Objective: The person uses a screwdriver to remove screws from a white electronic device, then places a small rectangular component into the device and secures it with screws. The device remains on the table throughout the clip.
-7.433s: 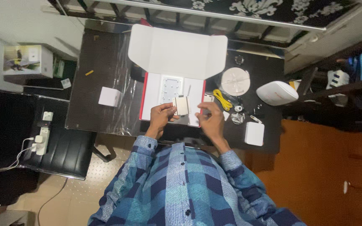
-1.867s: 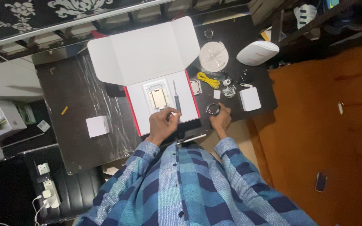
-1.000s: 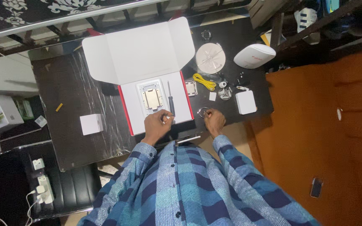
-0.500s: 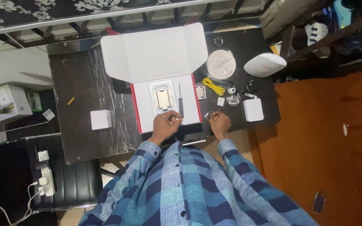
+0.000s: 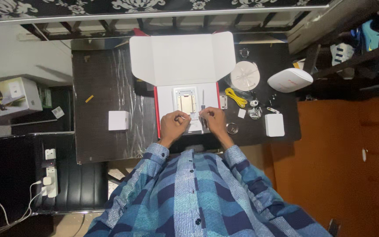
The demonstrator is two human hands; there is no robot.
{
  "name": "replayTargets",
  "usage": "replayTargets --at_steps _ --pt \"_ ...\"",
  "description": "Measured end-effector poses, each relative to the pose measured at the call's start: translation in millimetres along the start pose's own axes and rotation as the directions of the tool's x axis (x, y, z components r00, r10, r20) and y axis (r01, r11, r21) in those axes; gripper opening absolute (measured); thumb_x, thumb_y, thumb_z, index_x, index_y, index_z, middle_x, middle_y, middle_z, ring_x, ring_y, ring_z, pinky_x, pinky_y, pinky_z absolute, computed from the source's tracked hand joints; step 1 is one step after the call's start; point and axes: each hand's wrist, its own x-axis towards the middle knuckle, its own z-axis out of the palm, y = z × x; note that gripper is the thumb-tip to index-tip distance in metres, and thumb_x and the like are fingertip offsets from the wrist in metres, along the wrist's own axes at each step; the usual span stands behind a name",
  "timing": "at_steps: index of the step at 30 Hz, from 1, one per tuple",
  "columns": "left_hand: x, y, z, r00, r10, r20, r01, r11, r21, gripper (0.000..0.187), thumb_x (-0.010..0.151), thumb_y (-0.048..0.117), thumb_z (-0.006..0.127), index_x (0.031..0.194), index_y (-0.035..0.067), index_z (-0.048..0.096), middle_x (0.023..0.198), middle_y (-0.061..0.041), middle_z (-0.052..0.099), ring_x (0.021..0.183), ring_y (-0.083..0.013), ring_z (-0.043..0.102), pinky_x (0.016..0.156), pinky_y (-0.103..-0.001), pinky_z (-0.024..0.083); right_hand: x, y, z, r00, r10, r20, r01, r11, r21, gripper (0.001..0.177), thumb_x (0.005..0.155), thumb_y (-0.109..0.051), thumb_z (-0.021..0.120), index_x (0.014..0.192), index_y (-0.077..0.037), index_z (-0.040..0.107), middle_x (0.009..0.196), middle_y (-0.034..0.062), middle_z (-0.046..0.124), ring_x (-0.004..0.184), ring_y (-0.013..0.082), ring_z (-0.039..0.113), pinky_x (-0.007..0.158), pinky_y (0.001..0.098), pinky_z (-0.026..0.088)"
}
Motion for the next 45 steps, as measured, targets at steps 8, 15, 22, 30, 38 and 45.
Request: replayTargets --at_steps 8,15,22,30,38,45 --pt "6 -5 -21 0.998 -0.044 -0.042 0.046 0.998 0.049 0.018 0.080 0.029 0.081 0.084 0.012 0.080 0.061 -0.003 0.070 0.052 -0.0119 0.065 0.052 -0.028 0.049 14 -3 17 0.997 0.072 -0.019 -0.074 0.994 -0.084 0.020 0.083 -0.018 0.072 0.076 0.001 0.077 0.057 0.0028 0.065 0.048 0.0093 0.059 0.046 0.0267 0.043" --pt "11 -8 -26 0.998 -0.061 -0.011 0.061 0.996 0.058 0.017 0.079 0.028 0.081 0.083 0.011 0.079 0.062 -0.003 0.071 0.055 -0.0127 0.068 0.054 -0.029 0.051 18 -3 20 0.996 -0.043 -0.083 0.010 0.932 -0.363 0.026 0.079 -0.030 0.075 0.078 -0.004 0.079 0.065 0.0111 0.072 0.059 0.0214 0.069 0.059 0.0355 0.051" --pt "14 -8 -30 0.997 -0.071 0.039 0.070 0.997 0.016 0.017 0.080 0.025 0.081 0.084 0.009 0.079 0.064 -0.003 0.073 0.057 -0.0121 0.068 0.056 -0.028 0.053 20 -9 22 0.987 -0.085 -0.134 0.007 0.867 -0.499 0.029 0.077 -0.034 0.078 0.080 -0.006 0.080 0.071 0.0149 0.073 0.067 0.0321 0.071 0.065 0.0410 0.054" --pt "16 -12 -30 0.998 -0.035 0.046 0.035 0.999 -0.006 0.016 0.080 0.025 0.081 0.085 0.010 0.079 0.064 -0.003 0.072 0.057 -0.0120 0.068 0.055 -0.028 0.053 19 -21 20 0.990 0.099 -0.103 -0.130 0.925 -0.357 0.027 0.081 -0.031 0.077 0.073 -0.005 0.078 0.054 0.0082 0.067 0.045 0.0172 0.065 0.050 0.0336 0.050" --pt "14 -13 -25 0.999 -0.033 0.024 0.032 0.998 0.061 0.017 0.078 0.026 0.082 0.084 0.011 0.080 0.064 -0.003 0.072 0.056 -0.0143 0.068 0.056 -0.029 0.053 16 -19 14 0.988 0.150 -0.028 -0.150 0.989 0.000 0.024 0.084 -0.022 0.080 0.072 -0.002 0.076 0.053 0.0036 0.063 0.040 0.0105 0.055 0.038 0.0283 0.038" --pt "11 -11 -22 0.997 -0.070 0.017 0.069 0.997 0.037 0.018 0.079 0.026 0.081 0.085 0.010 0.079 0.063 -0.004 0.072 0.055 -0.0134 0.068 0.054 -0.028 0.052 15 -8 -5 0.932 -0.076 -0.354 -0.097 0.890 -0.446 0.030 0.073 -0.035 0.087 0.078 -0.007 0.079 0.063 0.0070 0.072 0.056 0.0206 0.069 0.058 0.0350 0.054"
